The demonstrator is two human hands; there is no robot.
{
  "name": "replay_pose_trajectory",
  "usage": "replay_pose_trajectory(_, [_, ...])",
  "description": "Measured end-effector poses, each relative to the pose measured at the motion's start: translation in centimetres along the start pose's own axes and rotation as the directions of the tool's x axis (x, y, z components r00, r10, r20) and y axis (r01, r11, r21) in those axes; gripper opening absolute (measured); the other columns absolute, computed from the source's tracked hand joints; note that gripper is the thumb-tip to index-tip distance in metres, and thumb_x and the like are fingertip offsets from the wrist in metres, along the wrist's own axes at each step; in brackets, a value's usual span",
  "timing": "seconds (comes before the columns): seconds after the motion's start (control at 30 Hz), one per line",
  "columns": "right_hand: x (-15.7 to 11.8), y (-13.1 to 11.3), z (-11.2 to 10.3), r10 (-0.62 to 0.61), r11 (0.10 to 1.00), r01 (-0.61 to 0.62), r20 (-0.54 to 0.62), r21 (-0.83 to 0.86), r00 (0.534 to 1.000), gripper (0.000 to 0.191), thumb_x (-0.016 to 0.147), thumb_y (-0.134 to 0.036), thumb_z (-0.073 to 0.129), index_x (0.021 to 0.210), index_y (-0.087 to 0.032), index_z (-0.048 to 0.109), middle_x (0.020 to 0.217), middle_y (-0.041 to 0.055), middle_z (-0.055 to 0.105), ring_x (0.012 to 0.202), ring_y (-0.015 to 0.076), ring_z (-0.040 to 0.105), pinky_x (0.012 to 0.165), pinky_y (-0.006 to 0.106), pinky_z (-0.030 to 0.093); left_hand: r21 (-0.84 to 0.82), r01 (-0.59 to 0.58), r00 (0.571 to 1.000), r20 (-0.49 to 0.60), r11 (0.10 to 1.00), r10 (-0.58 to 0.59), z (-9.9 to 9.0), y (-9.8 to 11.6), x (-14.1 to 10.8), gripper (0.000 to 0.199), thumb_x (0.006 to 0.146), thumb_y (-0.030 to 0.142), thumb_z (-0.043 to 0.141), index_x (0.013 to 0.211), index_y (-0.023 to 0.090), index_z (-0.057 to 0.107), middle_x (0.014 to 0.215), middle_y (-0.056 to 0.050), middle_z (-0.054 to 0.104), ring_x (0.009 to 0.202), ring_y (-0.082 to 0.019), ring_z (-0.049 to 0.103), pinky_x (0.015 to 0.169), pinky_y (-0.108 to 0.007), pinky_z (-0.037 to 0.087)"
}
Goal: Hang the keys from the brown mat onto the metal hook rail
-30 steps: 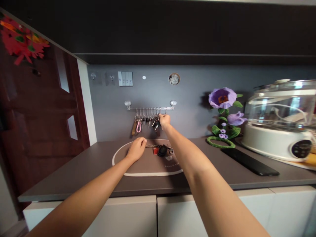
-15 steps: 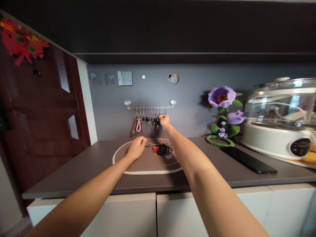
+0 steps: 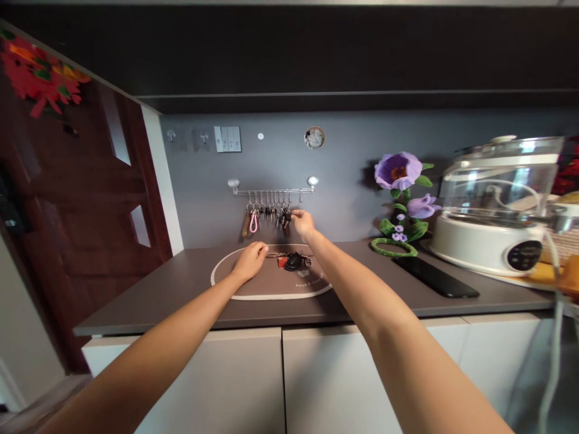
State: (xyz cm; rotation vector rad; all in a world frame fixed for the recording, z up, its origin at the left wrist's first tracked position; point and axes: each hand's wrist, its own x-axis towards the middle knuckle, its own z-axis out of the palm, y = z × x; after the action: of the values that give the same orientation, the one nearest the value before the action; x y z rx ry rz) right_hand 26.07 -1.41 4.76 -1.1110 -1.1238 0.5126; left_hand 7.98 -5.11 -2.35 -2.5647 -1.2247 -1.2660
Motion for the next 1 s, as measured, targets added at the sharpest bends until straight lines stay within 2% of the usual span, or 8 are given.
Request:
replay_pose_trajectory(0.17, [-2.7,0.4,-1.3,-0.020,1.000,0.019,0.091,0.005,0.996,0.013,0.067,-0.012,0.058,0.080,-0.015,0.060,0.077,0.0014,0.064,0.073,0.0098,0.056,0.081,0.028,0.041,-0.078,0.007,1.000,0.013,0.997,-0.006,0.2,0.9,-0.3,0.019,0.081,0.023,0.040,0.085,0.017,0.058,0.085,-0.005,0.058,0.077,-0.013,0.053,0.074,-0.026,0.041])
replay_pose_trajectory(0.27, [-4.6,1.0,-2.5,-0.034,0.999,0.035,0.136,-0.004,0.990,0.014,0.069,-0.011,0.055,0.082,-0.014,0.059,0.073,0.0014,0.065,0.074,0.0103,0.058,0.081,0.028,0.041,-0.130,0.011,0.998,0.057,0.991,-0.004,0.5,1.7,-0.3,0.020,0.078,0.022,0.044,0.091,0.016,0.058,0.086,-0.005,0.059,0.073,-0.012,0.054,0.072,-0.025,0.042])
replay_pose_trajectory(0.43, [-6.9,2.6,-4.9,-0.037,0.997,0.046,0.124,-0.067,0.992,0.016,0.074,-0.015,0.051,0.088,-0.014,0.058,0.074,0.0030,0.065,0.072,0.0117,0.060,0.076,0.029,0.043,-0.089,-0.026,0.985,0.167,0.996,0.040,0.4,3.3,0.3,0.024,0.075,0.024,0.049,0.095,0.017,0.059,0.086,-0.005,0.062,0.077,-0.014,0.055,0.073,-0.026,0.042])
replay_pose_trajectory(0.6, [-7.6,3.3,-6.9,-0.070,0.968,0.080,0.051,-0.238,0.996,0.015,0.074,-0.018,0.051,0.086,-0.015,0.059,0.068,0.0015,0.064,0.069,0.0120,0.060,0.076,0.028,0.042,-0.009,-0.033,0.972,0.231,0.999,0.034,0.8,4.6,1.2,0.025,0.075,0.034,0.050,0.088,0.017,0.062,0.083,-0.005,0.063,0.077,-0.016,0.055,0.070,-0.025,0.041])
replay_pose_trajectory(0.77, [-7.6,3.1,-7.2,-0.074,0.937,0.086,0.050,-0.338,0.996,0.014,0.072,-0.017,0.050,0.081,-0.017,0.060,0.063,0.0005,0.063,0.063,0.0118,0.059,0.072,0.026,0.042,0.065,-0.067,0.964,0.260,0.996,0.048,1.8,4.9,1.3,0.041,0.075,0.052,0.043,0.069,0.016,0.063,0.072,-0.007,0.062,0.069,-0.018,0.056,0.061,-0.026,0.038])
replay_pose_trajectory(0.9, [-7.5,3.2,-6.8,-0.051,0.939,0.066,0.054,-0.339,0.997,0.014,0.072,-0.018,0.050,0.080,-0.016,0.061,0.062,0.0006,0.062,0.062,0.0120,0.058,0.070,0.025,0.041,0.127,-0.067,0.965,0.258,0.990,0.032,2.3,4.8,1.0,0.050,0.067,0.062,0.046,0.072,0.015,0.061,0.080,-0.010,0.062,0.073,-0.021,0.056,0.061,-0.028,0.037])
replay_pose_trajectory(1.0, [-7.5,3.2,-6.7,-0.043,0.940,0.056,0.047,-0.336,0.998,0.014,0.071,-0.017,0.049,0.079,-0.016,0.061,0.062,0.0005,0.062,0.062,0.0122,0.058,0.069,0.025,0.041,0.161,-0.072,0.963,0.268,0.984,0.027,2.4,4.8,0.9,0.049,0.066,0.062,0.049,0.075,0.015,0.061,0.085,-0.012,0.061,0.077,-0.022,0.056,0.063,-0.028,0.038])
